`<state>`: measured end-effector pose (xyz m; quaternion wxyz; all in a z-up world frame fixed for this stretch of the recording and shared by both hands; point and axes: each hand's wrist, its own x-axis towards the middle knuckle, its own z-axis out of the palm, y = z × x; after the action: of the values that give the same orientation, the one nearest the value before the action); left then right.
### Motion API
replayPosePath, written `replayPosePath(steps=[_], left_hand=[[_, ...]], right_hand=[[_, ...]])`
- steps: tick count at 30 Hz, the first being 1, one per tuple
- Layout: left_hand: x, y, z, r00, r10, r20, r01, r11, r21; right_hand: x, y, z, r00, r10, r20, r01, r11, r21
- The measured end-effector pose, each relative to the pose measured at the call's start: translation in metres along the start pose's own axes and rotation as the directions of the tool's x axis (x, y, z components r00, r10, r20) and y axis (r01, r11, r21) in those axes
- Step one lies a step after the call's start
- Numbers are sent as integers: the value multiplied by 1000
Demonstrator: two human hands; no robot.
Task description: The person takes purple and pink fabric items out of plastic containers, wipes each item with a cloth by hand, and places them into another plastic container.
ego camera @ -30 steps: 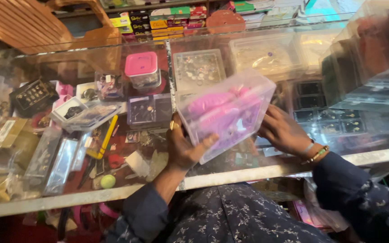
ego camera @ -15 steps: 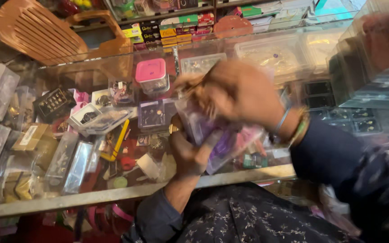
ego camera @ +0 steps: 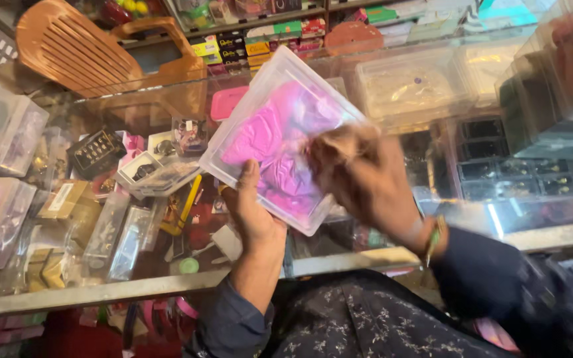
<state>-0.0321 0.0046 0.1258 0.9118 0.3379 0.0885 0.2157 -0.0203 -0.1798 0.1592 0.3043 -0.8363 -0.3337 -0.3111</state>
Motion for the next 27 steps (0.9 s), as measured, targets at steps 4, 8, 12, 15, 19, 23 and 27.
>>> replayPosePath(steps=[4, 8, 12, 15, 19, 23, 27], left_hand=[[-1, -16, 1, 999, 43, 24, -44, 999, 25], [3, -7, -9, 988, -146, 57, 141, 987, 82], [12, -9, -25, 979, -88, 183, 95, 995, -30], [16, -15, -42, 958, -124, 257, 133, 991, -16], [29, -30, -56, 978, -180, 109, 178, 984, 29], [31, -14, -62, 951, -229, 210, 253, 963, -92], [22, -4, -42, 951, -307, 47, 310, 944, -110]], right_hand=[[47, 14, 26, 996, 34, -81, -30, 998, 51], [5, -17, 29, 939, -266, 219, 228, 956, 186], [4, 15, -14, 879, -277, 389, 297, 955, 9], [50, 45, -23, 967, 61, 248, -145, 932, 334], [75, 69, -16, 885, 65, 461, -462, 245, 852], [2, 65, -35, 732, 352, 583, -676, 473, 564], [-25, 27, -27, 914, 326, 241, -357, 366, 859]])
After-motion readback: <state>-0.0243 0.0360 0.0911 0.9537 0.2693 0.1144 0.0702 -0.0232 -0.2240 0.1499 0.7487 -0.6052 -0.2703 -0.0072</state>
